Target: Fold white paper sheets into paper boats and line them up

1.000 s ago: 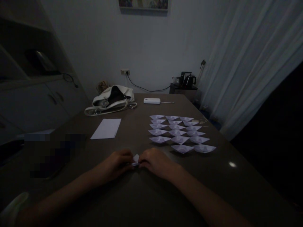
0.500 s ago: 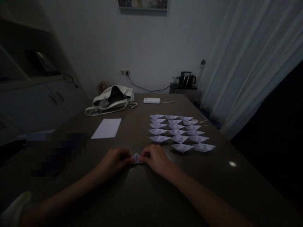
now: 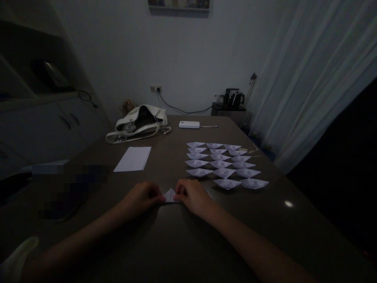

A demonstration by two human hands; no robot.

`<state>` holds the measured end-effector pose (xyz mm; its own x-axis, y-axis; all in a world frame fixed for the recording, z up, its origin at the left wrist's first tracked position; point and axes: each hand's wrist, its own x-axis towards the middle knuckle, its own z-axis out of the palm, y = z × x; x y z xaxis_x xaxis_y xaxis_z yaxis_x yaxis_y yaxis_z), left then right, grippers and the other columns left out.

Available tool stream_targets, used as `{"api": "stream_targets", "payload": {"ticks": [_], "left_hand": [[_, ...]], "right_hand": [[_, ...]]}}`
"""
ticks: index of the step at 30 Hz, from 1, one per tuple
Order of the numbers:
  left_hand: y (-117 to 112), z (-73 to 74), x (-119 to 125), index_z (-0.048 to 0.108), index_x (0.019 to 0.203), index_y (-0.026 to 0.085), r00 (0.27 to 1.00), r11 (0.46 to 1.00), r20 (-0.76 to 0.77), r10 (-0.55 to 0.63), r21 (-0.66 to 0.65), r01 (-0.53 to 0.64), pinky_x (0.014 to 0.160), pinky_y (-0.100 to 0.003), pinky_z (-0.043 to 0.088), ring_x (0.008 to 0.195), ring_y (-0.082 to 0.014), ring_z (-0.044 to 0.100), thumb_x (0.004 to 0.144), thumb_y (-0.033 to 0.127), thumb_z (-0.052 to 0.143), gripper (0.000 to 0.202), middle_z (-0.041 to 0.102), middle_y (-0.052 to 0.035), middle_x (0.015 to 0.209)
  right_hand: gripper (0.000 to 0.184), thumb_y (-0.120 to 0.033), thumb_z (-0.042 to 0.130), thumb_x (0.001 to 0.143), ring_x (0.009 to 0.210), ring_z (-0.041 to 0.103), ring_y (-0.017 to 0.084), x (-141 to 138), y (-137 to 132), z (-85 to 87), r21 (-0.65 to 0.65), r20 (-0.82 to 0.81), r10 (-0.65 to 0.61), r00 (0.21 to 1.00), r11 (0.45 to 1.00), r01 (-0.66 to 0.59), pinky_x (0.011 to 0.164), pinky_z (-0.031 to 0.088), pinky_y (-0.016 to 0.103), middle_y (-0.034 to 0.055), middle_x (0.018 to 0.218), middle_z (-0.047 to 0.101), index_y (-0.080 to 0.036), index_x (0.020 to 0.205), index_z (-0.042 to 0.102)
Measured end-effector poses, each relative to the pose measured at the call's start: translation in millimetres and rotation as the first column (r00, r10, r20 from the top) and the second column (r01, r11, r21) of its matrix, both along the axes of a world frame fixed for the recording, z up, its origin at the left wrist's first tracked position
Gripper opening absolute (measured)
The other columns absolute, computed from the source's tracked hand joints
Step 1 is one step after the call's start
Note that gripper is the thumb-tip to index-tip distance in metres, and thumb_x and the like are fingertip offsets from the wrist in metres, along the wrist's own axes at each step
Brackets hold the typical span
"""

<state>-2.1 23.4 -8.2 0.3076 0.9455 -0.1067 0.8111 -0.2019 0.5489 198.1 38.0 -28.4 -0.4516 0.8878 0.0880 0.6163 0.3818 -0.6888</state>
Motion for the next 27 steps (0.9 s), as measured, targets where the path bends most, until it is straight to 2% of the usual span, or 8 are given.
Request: {"api": "stream_targets", "payload": {"ticks": [4, 9, 12, 15, 17, 21, 24, 27], "left_hand": [[2.7, -5.0, 1.0, 0.064, 0.084, 0.015, 0.997, 0.991, 0.052, -0.062, 0.119, 0.056, 0.057, -0.024, 0.038, 0.069, -0.0186, 0.060, 0.075, 0.021, 0.065, 0.011, 0.064, -0.0027, 0.074], [-1.7, -6.1, 5.7, 0.066, 0.077, 0.016, 0.982, 0.959, 0.014, -0.189, 0.217, 0.182, 0.071, -0.026, 0.043, 0.084, -0.0191, 0.058, 0.076, 0.004, 0.059, 0.015, 0.063, -0.0037, 0.083], [-9.4, -1.4, 9.4, 0.067, 0.083, 0.014, 0.922, 0.859, -0.179, -0.344, 0.335, 0.386, 0.077, -0.030, 0.045, 0.090, -0.0217, 0.057, 0.083, 0.004, 0.054, 0.017, 0.065, -0.0068, 0.089], [-17.7, 4.4, 10.8, 0.066, 0.092, 0.011, 0.818, 0.769, -0.377, -0.435, 0.317, 0.555, 0.076, -0.032, 0.048, 0.089, -0.0229, 0.057, 0.086, 0.004, 0.049, 0.020, 0.064, -0.0101, 0.093], [-21.2, 7.6, 8.6, 0.065, 0.096, 0.010, 0.802, 0.769, -0.400, -0.444, 0.290, 0.570, 0.074, -0.032, 0.049, 0.087, -0.0231, 0.058, 0.085, 0.004, 0.048, 0.021, 0.064, -0.0109, 0.094], [-21.4, 10.9, -1.5, 0.061, 0.106, 0.014, 0.835, 0.797, -0.256, -0.487, 0.261, 0.545, 0.078, -0.031, 0.049, 0.091, -0.0222, 0.058, 0.079, 0.003, 0.048, 0.032, 0.063, -0.0087, 0.097], [-18.9, 10.7, -6.8, 0.059, 0.111, 0.018, 0.829, 0.792, -0.185, -0.528, 0.245, 0.559, 0.080, -0.031, 0.047, 0.094, -0.0219, 0.057, 0.078, 0.002, 0.047, 0.039, 0.062, -0.0078, 0.101], [-16.6, 10.1, -6.0, 0.061, 0.110, 0.018, 0.816, 0.778, -0.195, -0.543, 0.249, 0.577, 0.080, -0.031, 0.046, 0.096, -0.0230, 0.057, 0.079, 0.004, 0.046, 0.038, 0.062, -0.0092, 0.104]], "right_hand": [[0.019, -0.009, 0.074, 0.070, 0.063, 0.051, 0.010, 0.9, -0.2, 4.1, 0.064, 0.020, 0.032, 0.999, 0.997, -0.033, 0.056, 0.033, 0.021, -0.0032, 0.072, 0.056, -0.019, 0.082, 0.063], [0.019, -0.008, 0.070, 0.074, 0.072, 0.054, 0.011, 1.4, -1.7, 6.6, 0.139, 0.117, 0.084, 0.990, 0.985, -0.100, 0.059, 0.032, 0.021, -0.0025, 0.080, 0.057, -0.023, 0.085, 0.066], [0.017, -0.009, 0.067, 0.077, 0.075, 0.057, 0.012, 1.5, -4.3, 6.8, 0.166, 0.162, 0.068, 0.984, 0.981, -0.096, 0.060, 0.032, 0.021, -0.0019, 0.084, 0.059, -0.024, 0.085, 0.068], [0.012, -0.011, 0.064, 0.079, 0.077, 0.059, 0.013, 1.1, -8.0, 8.9, 0.208, 0.237, 0.042, 0.971, 0.974, -0.092, 0.059, 0.032, 0.022, -0.0006, 0.086, 0.062, -0.022, 0.080, 0.068], [0.010, -0.011, 0.062, 0.080, 0.077, 0.060, 0.014, 0.4, -10.0, 11.3, 0.231, 0.289, 0.029, 0.957, 0.968, -0.099, 0.058, 0.031, 0.022, 0.0001, 0.085, 0.064, -0.020, 0.077, 0.067], [0.008, -0.014, 0.062, 0.080, 0.077, 0.060, 0.015, -1.1, -10.5, 13.7, 0.239, 0.324, 0.021, 0.946, 0.965, -0.103, 0.058, 0.030, 0.023, 0.0007, 0.081, 0.064, -0.019, 0.077, 0.067], [0.012, -0.012, 0.062, 0.080, 0.079, 0.061, 0.015, -0.6, -8.0, 11.1, 0.207, 0.271, 0.052, 0.961, 0.972, -0.111, 0.060, 0.033, 0.023, 0.0002, 0.084, 0.066, -0.022, 0.080, 0.069], [0.014, -0.010, 0.063, 0.079, 0.077, 0.060, 0.014, 2.5, -4.9, 7.4, 0.174, 0.181, 0.082, 0.980, 0.978, -0.114, 0.063, 0.036, 0.023, 0.0002, 0.083, 0.065, -0.022, 0.081, 0.071]]}}
